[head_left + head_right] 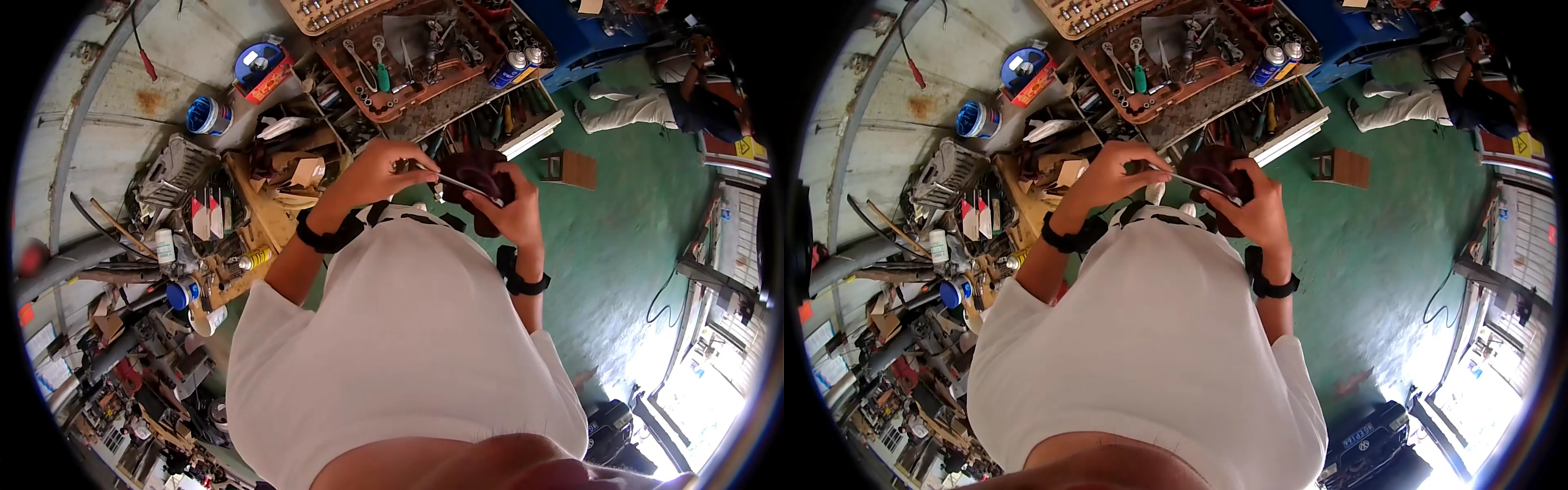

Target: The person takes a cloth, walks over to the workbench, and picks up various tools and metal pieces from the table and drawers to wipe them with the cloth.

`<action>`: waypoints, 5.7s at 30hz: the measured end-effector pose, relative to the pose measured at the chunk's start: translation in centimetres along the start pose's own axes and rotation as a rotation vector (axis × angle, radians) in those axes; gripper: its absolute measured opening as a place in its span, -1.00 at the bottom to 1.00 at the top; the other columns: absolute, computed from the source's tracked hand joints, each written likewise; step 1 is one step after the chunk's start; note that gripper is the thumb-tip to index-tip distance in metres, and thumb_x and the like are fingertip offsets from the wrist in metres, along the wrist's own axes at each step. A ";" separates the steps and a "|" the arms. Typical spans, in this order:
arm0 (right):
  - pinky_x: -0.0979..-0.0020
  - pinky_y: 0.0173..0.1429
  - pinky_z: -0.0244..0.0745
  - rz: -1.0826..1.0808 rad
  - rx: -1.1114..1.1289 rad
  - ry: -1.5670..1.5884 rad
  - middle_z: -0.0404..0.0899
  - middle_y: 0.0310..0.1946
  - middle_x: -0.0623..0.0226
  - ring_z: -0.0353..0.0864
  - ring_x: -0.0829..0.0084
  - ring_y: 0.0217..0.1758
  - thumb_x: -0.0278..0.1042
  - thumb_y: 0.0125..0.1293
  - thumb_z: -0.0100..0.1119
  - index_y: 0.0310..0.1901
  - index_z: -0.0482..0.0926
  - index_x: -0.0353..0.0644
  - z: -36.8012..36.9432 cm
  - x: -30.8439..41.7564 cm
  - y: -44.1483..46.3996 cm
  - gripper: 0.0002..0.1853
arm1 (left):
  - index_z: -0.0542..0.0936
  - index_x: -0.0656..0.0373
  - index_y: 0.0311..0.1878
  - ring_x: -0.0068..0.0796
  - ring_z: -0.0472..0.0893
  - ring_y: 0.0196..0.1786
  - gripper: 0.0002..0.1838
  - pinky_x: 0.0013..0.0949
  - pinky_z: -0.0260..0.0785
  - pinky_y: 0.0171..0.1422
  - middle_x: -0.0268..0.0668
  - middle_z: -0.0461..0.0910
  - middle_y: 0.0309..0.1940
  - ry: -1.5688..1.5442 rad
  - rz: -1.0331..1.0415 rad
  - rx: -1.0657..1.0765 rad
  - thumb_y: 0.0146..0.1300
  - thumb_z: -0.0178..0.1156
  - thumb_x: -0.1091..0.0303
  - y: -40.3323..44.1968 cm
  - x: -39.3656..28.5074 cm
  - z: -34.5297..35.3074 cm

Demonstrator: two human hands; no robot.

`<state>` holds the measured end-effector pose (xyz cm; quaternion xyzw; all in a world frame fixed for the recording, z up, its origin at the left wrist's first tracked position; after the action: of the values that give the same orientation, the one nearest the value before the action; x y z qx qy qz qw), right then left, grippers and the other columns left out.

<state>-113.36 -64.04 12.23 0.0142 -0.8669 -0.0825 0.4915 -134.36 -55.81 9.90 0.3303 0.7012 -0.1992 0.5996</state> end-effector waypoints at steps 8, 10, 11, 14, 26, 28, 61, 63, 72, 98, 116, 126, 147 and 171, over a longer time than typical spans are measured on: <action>0.21 -0.40 0.53 0.015 0.093 -0.410 0.66 -0.51 0.15 0.65 0.01 -0.46 -0.07 0.19 0.43 -0.21 0.64 -0.13 1.8 -1.7 -0.1 -0.68 | 0.75 0.17 -0.18 -0.69 0.59 -0.35 -0.87 -0.56 0.37 -0.31 -0.37 0.74 -0.29 -0.064 0.061 -0.113 0.23 0.41 0.38 0.4 -1.5 0.6; 0.17 -0.37 0.54 0.023 0.146 -0.418 0.66 -0.52 0.12 0.67 0.02 -0.44 -0.04 0.23 0.39 -0.21 0.65 -0.16 2.8 -1.3 -0.2 -0.66 | 0.74 0.19 -0.16 -0.70 0.57 -0.32 -0.88 -0.58 0.36 -0.31 -0.36 0.70 -0.25 -0.127 0.033 -0.104 0.28 0.38 0.39 0.9 -1.5 1.3; 0.17 -0.37 0.54 0.020 0.151 -0.416 0.66 -0.52 0.12 0.67 0.02 -0.44 -0.04 0.23 0.39 -0.21 0.65 -0.16 3.1 -1.0 -0.1 -0.66 | 0.74 0.19 -0.16 -0.70 0.57 -0.32 -0.88 -0.58 0.36 -0.31 -0.36 0.70 -0.25 -0.127 0.030 -0.109 0.28 0.38 0.39 1.3 -1.2 1.7; 0.18 -0.37 0.54 0.068 0.184 -0.399 0.65 -0.54 0.10 0.66 -0.01 -0.45 -0.05 0.23 0.40 -0.20 0.63 -0.18 3.5 -0.8 0.2 -0.66 | 0.71 0.23 -0.15 -0.67 0.58 -0.28 -0.86 -0.56 0.38 -0.29 -0.33 0.66 -0.23 -0.201 0.103 -0.073 0.39 0.27 0.36 2.0 -0.2 3.6; 0.46 -0.27 0.56 0.059 0.060 -0.068 0.67 -0.43 0.20 0.71 0.50 -0.36 -0.34 0.21 0.48 -0.02 0.55 -0.21 0.2 -0.7 0.3 -0.64 | 0.37 0.19 -0.28 -0.63 0.40 -0.49 -0.65 -0.38 0.27 -0.38 -0.41 0.35 -0.59 -0.467 -0.059 -0.397 0.60 -0.07 0.14 0.5 1.9 2.0; 0.48 -0.17 0.58 -0.038 -0.069 0.080 0.70 -0.31 0.19 0.72 0.51 -0.26 -0.38 0.25 0.43 0.04 0.54 -0.19 -0.1 0.7 0.9 -0.63 | 0.40 0.21 -0.28 -0.59 0.32 -0.52 -0.66 -0.35 0.21 -0.42 -0.38 0.37 -0.58 -0.331 -0.127 -0.320 0.59 -0.05 0.16 0.4 2.1 2.4; 0.47 0.13 0.44 -0.003 -0.243 0.113 0.57 -0.10 0.37 0.53 0.50 -0.02 -0.55 0.24 0.39 0.01 0.55 -0.19 -3.3 -6.3 2.7 -0.67 | 0.64 0.18 -0.14 -0.16 0.59 -0.41 -0.70 -0.23 0.39 -0.27 -0.10 0.63 -0.44 0.160 -0.167 0.083 0.50 0.07 0.15 -1.9 5.5 0.5; 0.47 0.14 0.43 0.010 -0.301 0.125 0.57 -0.08 0.36 0.52 0.49 -0.01 -0.54 0.26 0.38 0.03 0.54 -0.19 -5.4 -8.1 2.0 -0.67 | 0.67 0.18 -0.03 -0.29 0.63 -0.33 -0.66 -0.26 0.45 -0.16 -0.19 0.70 -0.29 0.112 -0.250 -0.137 0.53 0.00 0.15 -2.8 9.1 -1.8; 0.42 0.08 0.49 0.313 -0.212 -0.157 0.62 -0.16 0.28 0.57 0.46 -0.09 -0.44 0.26 0.37 0.04 0.57 -0.19 -2.9 -11.8 -3.5 -0.68 | 0.71 0.10 0.03 -0.05 0.67 -0.32 -0.67 -0.05 0.59 -0.22 -0.10 0.70 -0.36 0.741 -0.776 -0.316 0.45 0.06 0.17 -5.1 28.6 -12.3; 0.46 -0.39 0.45 0.666 -0.136 -0.088 0.63 -0.35 0.29 0.49 0.56 -0.50 -0.38 0.28 0.37 0.05 0.57 -0.13 2.5 -12.7 -2.8 -0.67 | 0.47 0.23 0.12 -0.10 0.67 -0.15 -0.50 -0.07 0.56 0.01 -0.05 0.64 -0.15 0.300 -0.791 -0.712 0.20 0.43 0.27 -5.5 43.6 -17.7; 0.43 -0.19 0.53 0.611 -0.063 -0.143 0.65 -0.34 0.25 0.58 0.48 -0.37 -0.38 0.26 0.38 0.04 0.58 -0.15 5.2 -12.1 -1.5 -0.68 | 0.76 0.11 -0.16 -0.16 0.70 -0.24 -0.64 -0.08 0.54 -0.06 -0.19 0.73 -0.34 0.260 -0.829 -0.712 0.25 0.33 0.00 -7.4 41.3 -17.1; 0.33 0.02 0.56 0.596 -0.038 -0.157 0.70 -0.18 0.12 0.69 0.32 -0.12 -0.38 0.25 0.39 0.05 0.58 -0.15 5.0 -13.0 -1.0 -0.66 | 0.60 0.18 -0.16 -0.22 0.69 -0.21 -0.65 -0.18 0.49 -0.10 -0.19 0.70 -0.32 0.251 -0.570 -0.830 0.34 0.31 0.04 -6.7 37.6 -18.2; 0.32 0.07 0.57 -0.295 0.238 -0.019 0.62 -0.04 0.10 0.64 0.16 0.00 -0.51 0.12 0.48 0.12 0.55 -0.18 5.4 -3.8 7.6 -0.50 | 0.60 0.28 -0.11 -0.62 0.60 -0.34 -0.82 -0.50 0.39 -0.23 -0.34 0.66 -0.41 -0.035 -0.235 -0.540 0.34 0.29 0.38 2.1 8.8 -1.0; 0.33 -0.07 0.60 -0.098 0.600 0.423 0.68 -0.21 0.09 0.73 0.23 -0.19 -0.33 0.25 0.39 0.24 0.35 -0.14 -4.0 -10.1 4.8 -0.43 | 0.71 0.27 -0.23 -0.50 0.68 -0.35 -0.85 -0.44 0.48 -0.20 -0.21 0.71 -0.42 0.107 -0.184 -0.446 0.18 0.39 0.41 6.9 -0.2 9.5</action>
<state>-104.47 -58.76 6.46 0.2160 -0.7300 0.1569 0.6291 -122.76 -57.42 9.00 0.1349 0.7857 -0.0755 0.5989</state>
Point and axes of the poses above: each hand's wrist, its own y-axis towards the middle knuckle, its own z-axis out of the palm, x = y × z, the point moved 5 cm from there along y, towards the middle knuckle
